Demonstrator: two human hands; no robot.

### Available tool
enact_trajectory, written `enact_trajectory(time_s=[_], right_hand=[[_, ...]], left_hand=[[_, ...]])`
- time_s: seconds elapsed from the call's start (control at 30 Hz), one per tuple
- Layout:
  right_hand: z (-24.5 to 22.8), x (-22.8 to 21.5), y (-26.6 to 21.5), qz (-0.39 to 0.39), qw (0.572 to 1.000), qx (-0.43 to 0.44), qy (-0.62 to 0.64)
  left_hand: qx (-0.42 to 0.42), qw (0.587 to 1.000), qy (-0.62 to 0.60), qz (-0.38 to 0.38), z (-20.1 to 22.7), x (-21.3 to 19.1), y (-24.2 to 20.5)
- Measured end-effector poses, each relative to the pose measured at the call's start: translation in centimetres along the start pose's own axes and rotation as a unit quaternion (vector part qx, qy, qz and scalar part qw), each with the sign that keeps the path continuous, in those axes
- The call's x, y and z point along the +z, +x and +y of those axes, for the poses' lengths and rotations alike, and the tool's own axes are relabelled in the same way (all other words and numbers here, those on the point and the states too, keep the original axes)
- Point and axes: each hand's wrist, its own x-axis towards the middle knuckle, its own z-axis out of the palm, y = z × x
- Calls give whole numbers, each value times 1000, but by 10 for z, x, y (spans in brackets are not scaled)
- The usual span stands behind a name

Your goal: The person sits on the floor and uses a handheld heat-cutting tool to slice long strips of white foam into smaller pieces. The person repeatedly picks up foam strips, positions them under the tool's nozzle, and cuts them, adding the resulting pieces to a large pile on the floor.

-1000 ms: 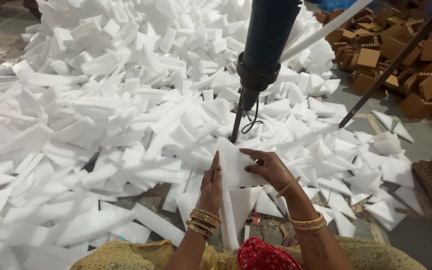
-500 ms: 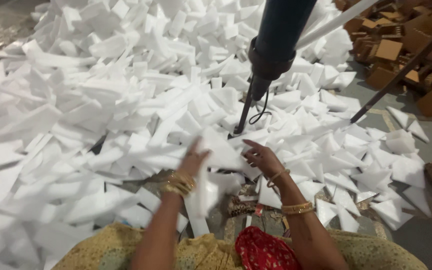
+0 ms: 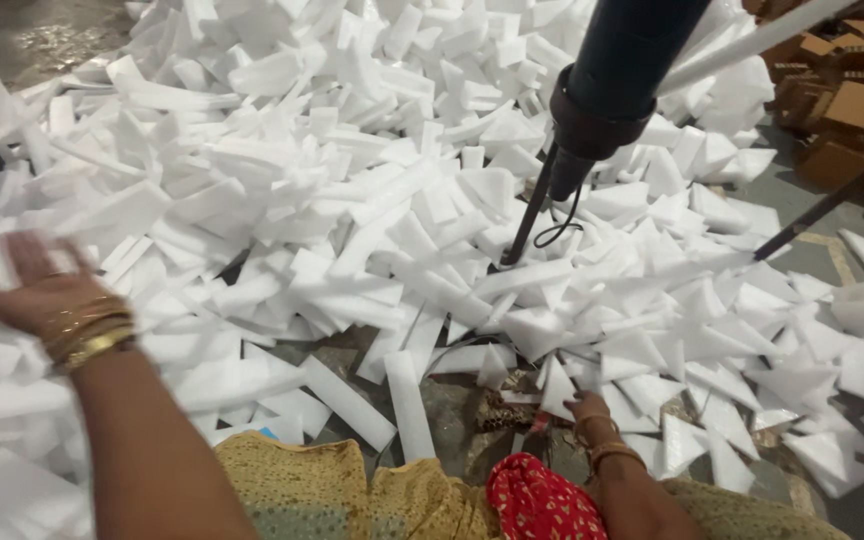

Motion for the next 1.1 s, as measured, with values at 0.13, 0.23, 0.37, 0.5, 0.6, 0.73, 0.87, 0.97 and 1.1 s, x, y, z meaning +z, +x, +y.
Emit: enact_trajectory(time_s=[0.13,0.23,0.37,0.5,0.6,0.73,0.87,0.97,1.1], right_hand=[[-8,15,-4,-4,998,43,-55],[-9,15,-2,-33,997,67,-18],[-5,18,3,-19,995,88,-36],[3,20,8,-10,992,111,-55],[4,24,12,15,990,126,-53],[5,26,18,34,993,111,-29],[6,31,23,29,993,106,-43],[7,34,23,30,992,100,-65],[4,38,24,14,992,105,-75]], left_hand=[[-87,963,251,-42,-113,-11,-73],[-157,815,521,-201,-186,-36,-134],[-137,546,789,-246,-227,-103,-231],[-265,461,843,-80,-234,-145,-295],[-289,392,873,-17,-228,-167,-323],[-328,390,860,-7,-230,-178,-332],[-332,380,863,-4,-233,-181,-338],[-329,384,863,0,-238,-182,-342],[-327,382,864,-22,-244,-188,-344]])
